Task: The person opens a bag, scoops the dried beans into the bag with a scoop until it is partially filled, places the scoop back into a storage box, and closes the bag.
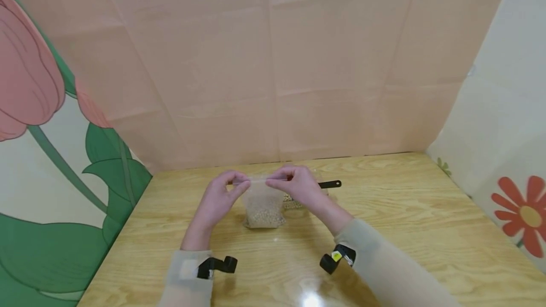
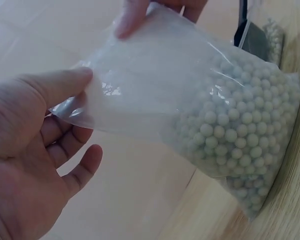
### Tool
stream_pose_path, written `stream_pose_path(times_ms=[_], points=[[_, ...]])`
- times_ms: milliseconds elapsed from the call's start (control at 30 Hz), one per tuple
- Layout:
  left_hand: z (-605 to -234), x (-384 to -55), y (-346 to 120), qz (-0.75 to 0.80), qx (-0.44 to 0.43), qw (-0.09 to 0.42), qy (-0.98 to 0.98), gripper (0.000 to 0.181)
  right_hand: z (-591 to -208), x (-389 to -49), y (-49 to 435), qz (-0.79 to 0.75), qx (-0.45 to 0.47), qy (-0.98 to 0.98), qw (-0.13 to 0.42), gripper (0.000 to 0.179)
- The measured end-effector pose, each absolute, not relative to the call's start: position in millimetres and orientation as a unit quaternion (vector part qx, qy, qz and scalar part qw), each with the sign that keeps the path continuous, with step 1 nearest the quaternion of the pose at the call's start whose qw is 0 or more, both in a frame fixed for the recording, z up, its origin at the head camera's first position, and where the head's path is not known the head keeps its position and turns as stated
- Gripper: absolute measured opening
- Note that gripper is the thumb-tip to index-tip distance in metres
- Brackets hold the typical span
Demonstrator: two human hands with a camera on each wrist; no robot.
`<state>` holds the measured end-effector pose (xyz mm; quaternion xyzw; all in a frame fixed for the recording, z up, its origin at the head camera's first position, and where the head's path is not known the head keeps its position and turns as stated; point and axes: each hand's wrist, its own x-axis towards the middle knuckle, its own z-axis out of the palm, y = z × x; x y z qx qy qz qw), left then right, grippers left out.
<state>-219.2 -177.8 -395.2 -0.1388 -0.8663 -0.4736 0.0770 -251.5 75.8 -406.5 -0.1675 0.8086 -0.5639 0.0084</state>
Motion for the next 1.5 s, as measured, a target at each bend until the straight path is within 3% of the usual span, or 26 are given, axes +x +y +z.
stream_pose_path(times_ms=[333, 633, 1500], points=[[-395, -219, -178, -0.472, -0.151, 0.084, -0.865, 0.016, -404, -252, 73, -0.563, -0.168, 0.809, 0.008, 0.015], [-394, -219, -175, -0.467, -0.161, 0.086, -0.865, 0.016, -403, -252, 66, -0.587, -0.177, 0.788, 0.054, 0.023], [-395, -224, -165, -0.447, -0.186, 0.116, -0.867, 0.01, -400, -252, 59, -0.603, -0.182, 0.775, 0.05, 0.017]])
